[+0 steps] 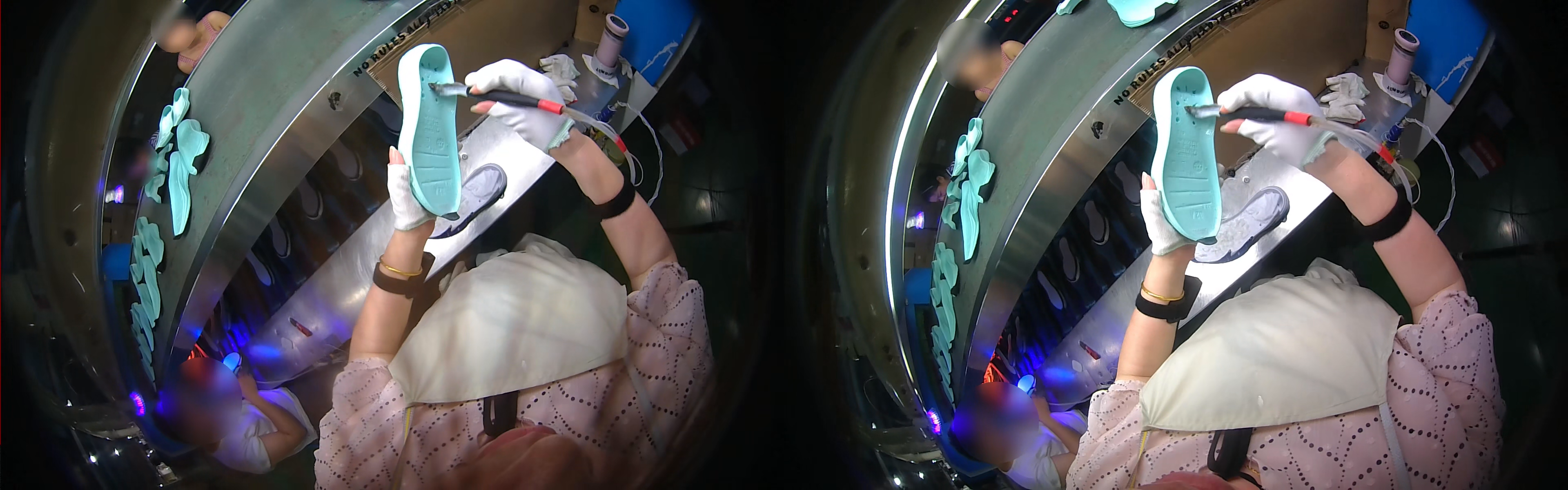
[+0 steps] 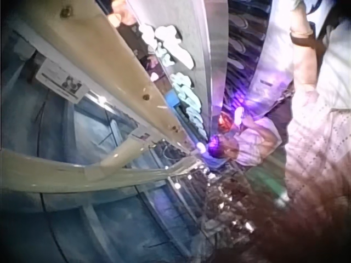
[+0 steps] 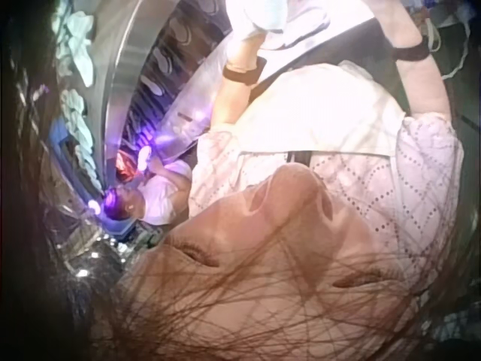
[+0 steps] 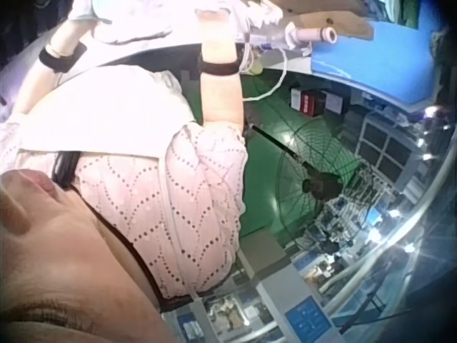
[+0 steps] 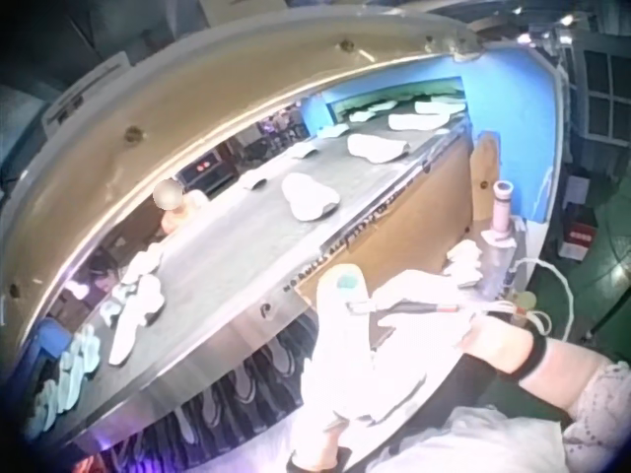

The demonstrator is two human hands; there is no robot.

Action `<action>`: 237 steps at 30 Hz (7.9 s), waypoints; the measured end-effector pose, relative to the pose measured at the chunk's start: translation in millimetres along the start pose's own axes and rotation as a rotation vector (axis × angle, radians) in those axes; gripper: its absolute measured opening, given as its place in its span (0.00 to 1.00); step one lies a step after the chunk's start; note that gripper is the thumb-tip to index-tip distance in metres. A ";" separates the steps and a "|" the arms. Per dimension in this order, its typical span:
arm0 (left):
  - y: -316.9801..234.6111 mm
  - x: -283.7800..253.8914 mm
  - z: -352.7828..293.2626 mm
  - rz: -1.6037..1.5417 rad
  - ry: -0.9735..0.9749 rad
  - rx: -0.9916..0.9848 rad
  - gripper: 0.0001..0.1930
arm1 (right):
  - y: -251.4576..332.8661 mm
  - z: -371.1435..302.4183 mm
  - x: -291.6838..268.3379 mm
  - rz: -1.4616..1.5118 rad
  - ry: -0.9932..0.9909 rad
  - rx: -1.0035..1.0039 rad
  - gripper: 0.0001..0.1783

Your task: Applying adhesive or primer to the surface of shoe soles using a brush.

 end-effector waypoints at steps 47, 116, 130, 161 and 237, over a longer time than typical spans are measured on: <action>-212.1 -36.7 29.4 0.997 -0.212 0.630 0.24 | 36.8 -6.3 7.1 0.435 0.019 0.251 0.12; -12.7 -31.6 -63.6 -0.328 -0.074 -0.020 0.36 | 55.5 -80.1 89.6 0.485 0.355 0.476 0.08; 43.0 -2.7 -91.5 -0.175 -0.032 -0.309 0.46 | 29.3 -118.2 46.8 0.560 0.257 0.713 0.06; -19.5 -13.3 -57.9 -0.115 0.166 0.004 0.54 | 71.0 -90.0 54.5 0.616 0.364 0.686 0.08; -0.3 -29.3 -71.2 -0.348 -0.150 0.041 0.33 | 85.9 -98.6 85.9 0.284 0.317 0.414 0.06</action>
Point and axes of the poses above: each hand's wrist, its own z-axis towards the middle knuckle, its own x-axis out of the palm, y = z × x, the point moved 2 cm from there along z, towards the middle knuckle, and after that the axes turned 5 degrees about x, right-handed, at the moved point
